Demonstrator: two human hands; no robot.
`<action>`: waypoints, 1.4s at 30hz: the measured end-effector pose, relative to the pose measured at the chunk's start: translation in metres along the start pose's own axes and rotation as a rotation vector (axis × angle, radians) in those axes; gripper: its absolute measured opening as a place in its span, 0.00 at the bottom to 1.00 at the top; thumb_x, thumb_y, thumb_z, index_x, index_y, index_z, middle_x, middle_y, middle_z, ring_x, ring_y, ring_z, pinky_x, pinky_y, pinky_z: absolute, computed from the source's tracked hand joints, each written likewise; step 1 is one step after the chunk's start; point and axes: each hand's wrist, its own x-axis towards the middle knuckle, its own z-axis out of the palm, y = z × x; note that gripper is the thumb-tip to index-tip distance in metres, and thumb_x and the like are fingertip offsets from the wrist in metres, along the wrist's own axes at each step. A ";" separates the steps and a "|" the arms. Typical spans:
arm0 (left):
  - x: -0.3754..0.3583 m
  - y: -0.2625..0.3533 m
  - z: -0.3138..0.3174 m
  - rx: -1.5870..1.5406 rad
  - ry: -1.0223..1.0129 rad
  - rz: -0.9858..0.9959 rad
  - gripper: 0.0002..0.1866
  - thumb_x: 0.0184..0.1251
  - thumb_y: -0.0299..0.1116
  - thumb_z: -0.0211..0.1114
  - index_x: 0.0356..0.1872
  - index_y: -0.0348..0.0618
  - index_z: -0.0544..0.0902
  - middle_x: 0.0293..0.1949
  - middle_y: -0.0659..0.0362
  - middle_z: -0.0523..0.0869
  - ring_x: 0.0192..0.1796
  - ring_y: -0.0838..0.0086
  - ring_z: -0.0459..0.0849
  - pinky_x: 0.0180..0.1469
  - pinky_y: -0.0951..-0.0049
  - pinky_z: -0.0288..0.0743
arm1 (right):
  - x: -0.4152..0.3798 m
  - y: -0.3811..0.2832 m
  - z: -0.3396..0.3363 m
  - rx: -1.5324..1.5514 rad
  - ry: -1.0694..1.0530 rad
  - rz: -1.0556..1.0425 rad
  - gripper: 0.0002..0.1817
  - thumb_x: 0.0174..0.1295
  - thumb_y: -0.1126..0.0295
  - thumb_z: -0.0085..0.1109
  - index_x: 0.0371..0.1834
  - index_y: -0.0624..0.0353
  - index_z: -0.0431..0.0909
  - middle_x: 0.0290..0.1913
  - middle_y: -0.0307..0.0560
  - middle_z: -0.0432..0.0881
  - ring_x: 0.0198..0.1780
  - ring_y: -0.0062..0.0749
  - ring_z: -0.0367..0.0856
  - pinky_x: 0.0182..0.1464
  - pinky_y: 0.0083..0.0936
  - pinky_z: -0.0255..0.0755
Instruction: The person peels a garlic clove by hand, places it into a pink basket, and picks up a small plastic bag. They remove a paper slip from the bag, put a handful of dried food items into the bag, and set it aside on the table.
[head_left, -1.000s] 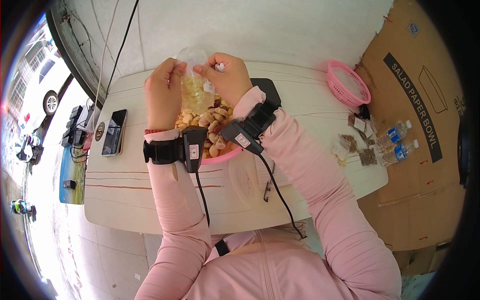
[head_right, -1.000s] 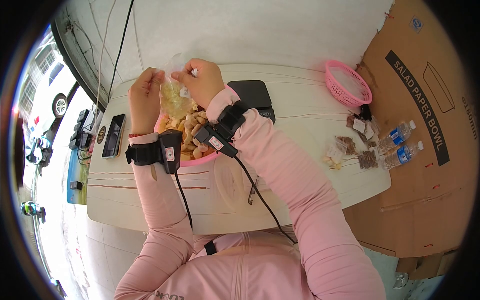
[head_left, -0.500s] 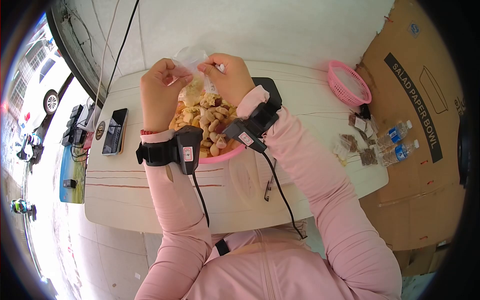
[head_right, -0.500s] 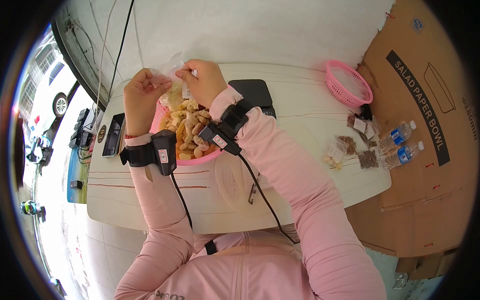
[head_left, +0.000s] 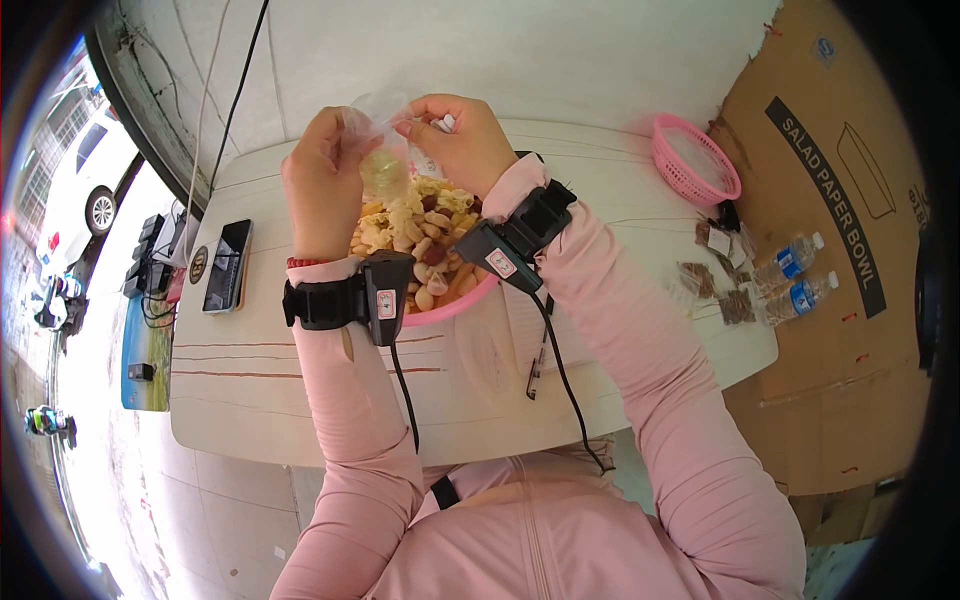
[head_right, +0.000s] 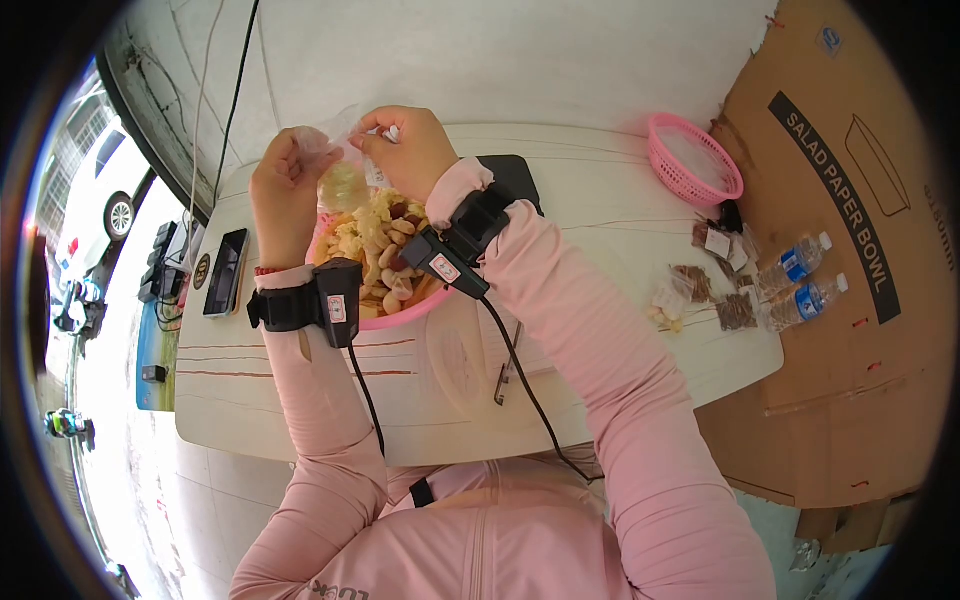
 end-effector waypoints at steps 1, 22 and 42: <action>0.001 -0.001 0.000 -0.001 -0.001 0.023 0.07 0.55 0.18 0.62 0.36 0.37 0.77 0.24 0.61 0.80 0.29 0.80 0.77 0.35 0.80 0.71 | 0.000 0.001 0.000 0.000 0.001 0.001 0.09 0.60 0.71 0.62 0.40 0.63 0.82 0.25 0.31 0.76 0.24 0.11 0.66 0.25 0.15 0.61; 0.000 0.007 -0.014 -0.030 -0.154 -0.108 0.17 0.50 0.21 0.71 0.43 0.36 0.77 0.32 0.61 0.82 0.33 0.81 0.79 0.37 0.80 0.74 | -0.005 -0.015 -0.002 0.104 -0.017 0.023 0.08 0.60 0.70 0.61 0.38 0.62 0.84 0.24 0.31 0.78 0.22 0.10 0.65 0.23 0.12 0.59; -0.002 0.014 -0.002 -0.014 -0.053 0.127 0.26 0.58 0.14 0.57 0.60 0.41 0.73 0.36 0.59 0.84 0.39 0.78 0.80 0.44 0.79 0.74 | -0.006 -0.003 -0.011 0.041 -0.067 0.161 0.12 0.54 0.68 0.67 0.34 0.67 0.80 0.23 0.41 0.78 0.25 0.20 0.74 0.27 0.20 0.69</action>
